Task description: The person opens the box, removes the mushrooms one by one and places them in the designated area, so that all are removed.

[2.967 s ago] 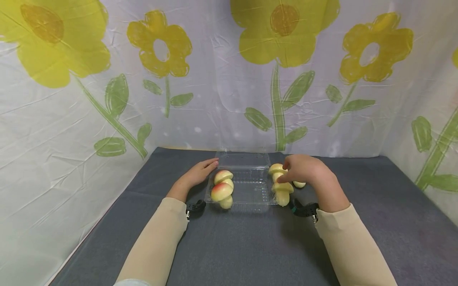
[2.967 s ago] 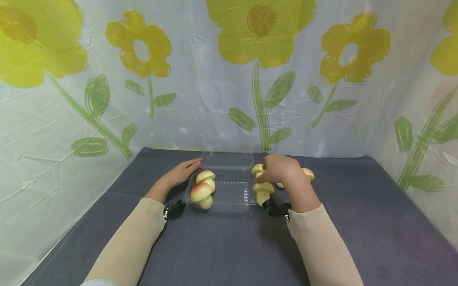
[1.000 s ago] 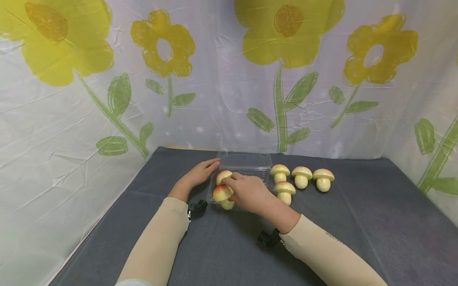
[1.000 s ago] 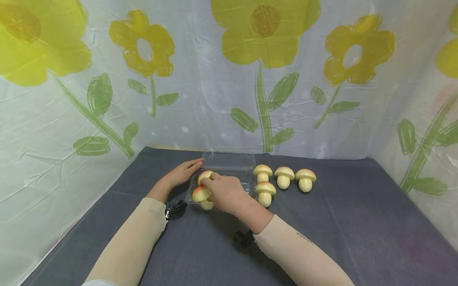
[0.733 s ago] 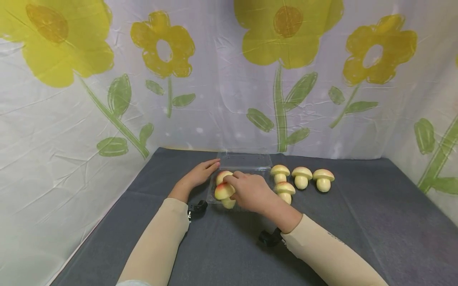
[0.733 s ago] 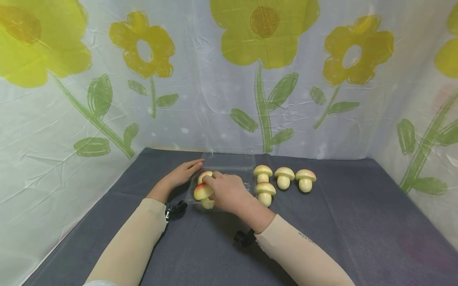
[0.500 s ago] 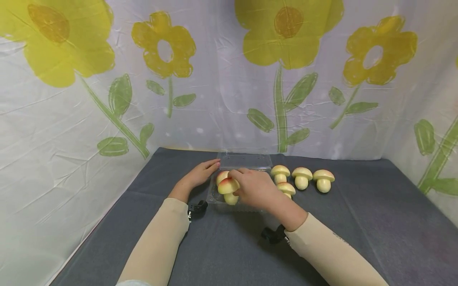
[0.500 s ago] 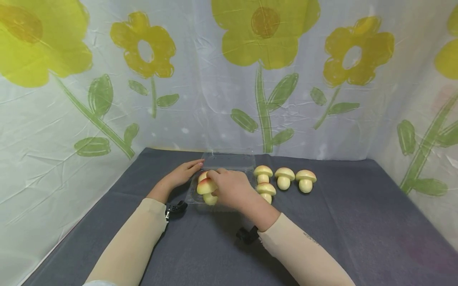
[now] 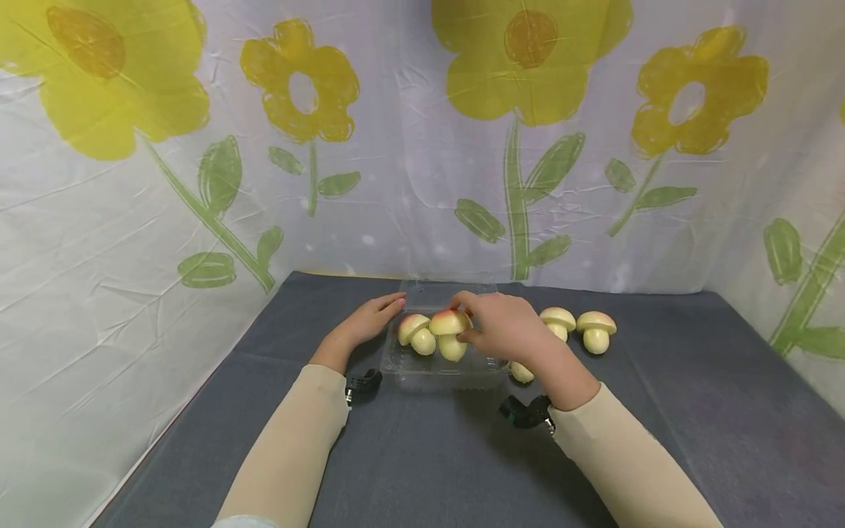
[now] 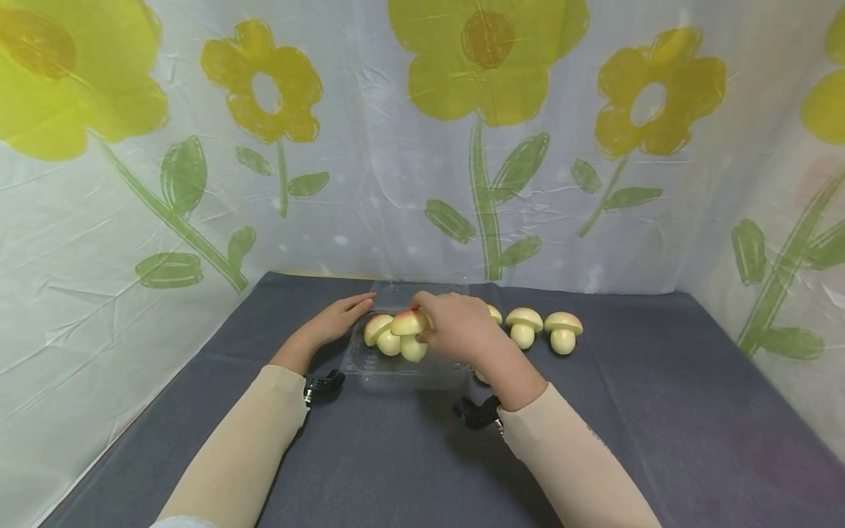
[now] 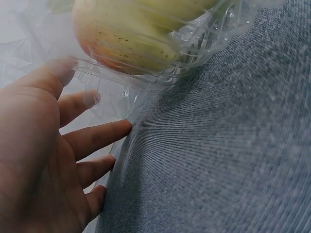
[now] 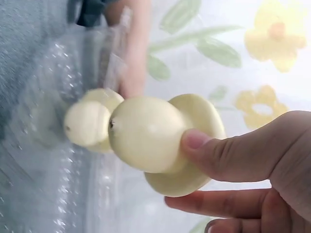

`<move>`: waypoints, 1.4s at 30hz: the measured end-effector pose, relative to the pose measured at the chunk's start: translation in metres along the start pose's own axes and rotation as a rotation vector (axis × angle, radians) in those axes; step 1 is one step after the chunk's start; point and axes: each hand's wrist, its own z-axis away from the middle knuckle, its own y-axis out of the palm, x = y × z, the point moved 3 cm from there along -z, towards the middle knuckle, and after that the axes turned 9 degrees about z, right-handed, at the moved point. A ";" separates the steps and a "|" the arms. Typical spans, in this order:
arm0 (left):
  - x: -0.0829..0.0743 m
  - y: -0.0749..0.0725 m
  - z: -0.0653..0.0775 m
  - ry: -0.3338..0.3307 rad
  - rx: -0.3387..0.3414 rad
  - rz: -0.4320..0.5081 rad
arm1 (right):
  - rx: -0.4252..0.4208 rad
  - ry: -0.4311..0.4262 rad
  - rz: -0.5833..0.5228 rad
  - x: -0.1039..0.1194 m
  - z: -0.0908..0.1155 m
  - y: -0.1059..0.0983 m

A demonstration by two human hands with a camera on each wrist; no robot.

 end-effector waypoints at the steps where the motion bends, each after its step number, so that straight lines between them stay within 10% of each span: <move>1: 0.000 0.000 0.000 -0.002 -0.001 0.002 | 0.012 0.009 -0.010 -0.003 0.001 -0.002; 42: 0.002 -0.001 0.001 -0.023 0.007 0.003 | 0.375 0.259 -0.261 -0.084 0.037 -0.029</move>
